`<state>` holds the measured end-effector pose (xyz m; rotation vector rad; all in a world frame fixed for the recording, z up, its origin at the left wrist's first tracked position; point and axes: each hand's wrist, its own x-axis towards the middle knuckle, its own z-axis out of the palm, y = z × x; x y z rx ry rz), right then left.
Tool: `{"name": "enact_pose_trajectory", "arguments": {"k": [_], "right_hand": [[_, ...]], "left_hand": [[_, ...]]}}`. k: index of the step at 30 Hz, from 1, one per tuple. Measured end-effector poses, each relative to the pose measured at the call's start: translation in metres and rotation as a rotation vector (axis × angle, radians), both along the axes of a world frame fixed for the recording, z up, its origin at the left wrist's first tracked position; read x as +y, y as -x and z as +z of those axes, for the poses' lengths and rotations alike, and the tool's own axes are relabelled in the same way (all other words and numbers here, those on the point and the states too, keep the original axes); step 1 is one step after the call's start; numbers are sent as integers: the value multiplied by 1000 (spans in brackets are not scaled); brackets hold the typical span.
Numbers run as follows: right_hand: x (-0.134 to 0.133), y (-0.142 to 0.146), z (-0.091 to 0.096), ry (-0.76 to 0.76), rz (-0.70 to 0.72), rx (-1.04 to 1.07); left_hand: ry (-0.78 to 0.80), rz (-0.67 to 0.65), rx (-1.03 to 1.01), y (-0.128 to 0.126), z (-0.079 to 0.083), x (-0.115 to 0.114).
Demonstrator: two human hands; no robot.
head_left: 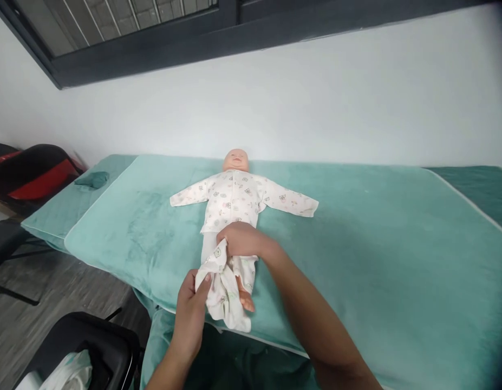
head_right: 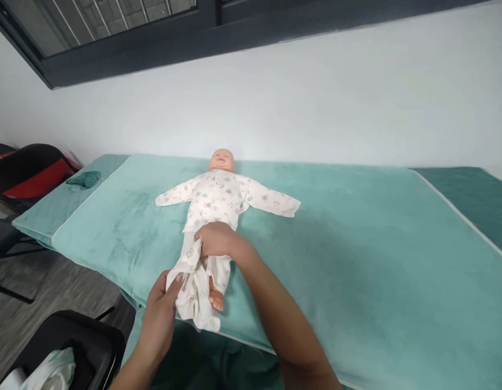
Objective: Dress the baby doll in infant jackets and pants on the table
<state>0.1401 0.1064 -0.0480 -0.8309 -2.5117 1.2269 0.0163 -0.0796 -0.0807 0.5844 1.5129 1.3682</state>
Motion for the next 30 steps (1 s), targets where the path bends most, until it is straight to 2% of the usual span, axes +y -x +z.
{"name": "enact_pose_trajectory", "arguments": {"k": [2,5,8,13,17,19,24,27,30], "right_hand": [[-2,2,2,-91,49,-104],[-5,4,4,-157,46,-182],[-5,6,5,-194,62,-264],[-6,9,5,-271,98,-385],[-9,11,5,-304,78,-424],[-10,11,5,-302,52,-403],[-9,9,-1,-249,-6,-280],[-7,7,-4,-251,-14,-220],[-3,4,-7,-208,-23,-126]], "left_hand": [[16,49,-66,-9,5,-7],[38,90,-174,-17,11,-17],[75,109,-201,-21,8,-27],[119,200,12,-10,-18,-35],[106,173,160,7,-40,-28],[105,125,226,12,-43,-24],[97,24,342,14,-40,-20],[65,30,349,15,-42,-11],[-38,70,371,15,-47,5]]}}
